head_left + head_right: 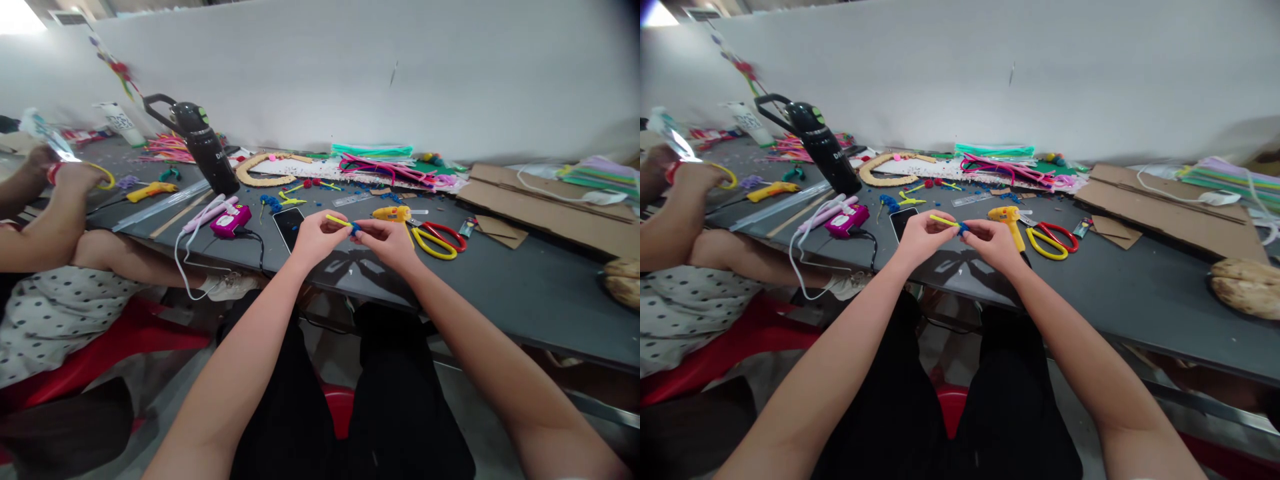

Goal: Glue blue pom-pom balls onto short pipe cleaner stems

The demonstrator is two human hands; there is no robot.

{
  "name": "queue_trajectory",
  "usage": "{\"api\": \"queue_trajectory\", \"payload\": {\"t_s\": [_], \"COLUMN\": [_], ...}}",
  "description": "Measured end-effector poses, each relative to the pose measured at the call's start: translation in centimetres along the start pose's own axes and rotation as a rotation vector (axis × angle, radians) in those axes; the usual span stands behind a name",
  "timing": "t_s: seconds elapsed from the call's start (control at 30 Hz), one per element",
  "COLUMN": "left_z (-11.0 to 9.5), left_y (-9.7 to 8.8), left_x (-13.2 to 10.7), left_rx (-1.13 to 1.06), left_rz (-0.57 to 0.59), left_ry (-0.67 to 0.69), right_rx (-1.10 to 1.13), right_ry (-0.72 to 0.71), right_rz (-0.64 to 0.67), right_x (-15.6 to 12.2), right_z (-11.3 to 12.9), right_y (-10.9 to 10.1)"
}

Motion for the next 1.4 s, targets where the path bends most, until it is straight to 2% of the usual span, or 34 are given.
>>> {"api": "queue_trajectory", "payload": {"t_s": [0.33, 0.87, 1.13, 1.4], "left_z": [-0.58, -0.26, -0.04, -0.12], "left_y": [0.01, -0.08, 0.15, -0.20], "left_x": [-0.03, 0.03, 0.10, 0.02], "left_rx": [0.033, 0.018, 0.014, 0.114], "left_rz": [-0.024, -0.002, 0.074, 0.126], "left_ry": [-0.009, -0.015, -0.011, 0.041], "right_rx": [-0.016, -0.039, 0.074, 0.160], "right_ry": [0.003, 0.000, 0.040, 0.089], "right_rz": [-0.004, -0.004, -0.025, 0.031], "right_x": [-0.14, -0.24, -0.02, -0.07], "right_z": [0.37, 0.61, 0.36, 0.29], "right_y": [0.10, 0.10, -0.21, -0.14]}}
Point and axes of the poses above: each hand's wrist, its own x-axis towards the middle knuckle, its own y-axis out of the palm, z = x × y, the point moved 3 cm from there along x, towards the middle knuckle, and after that the axes turned 5 degrees about x, right-handed, at the moved point
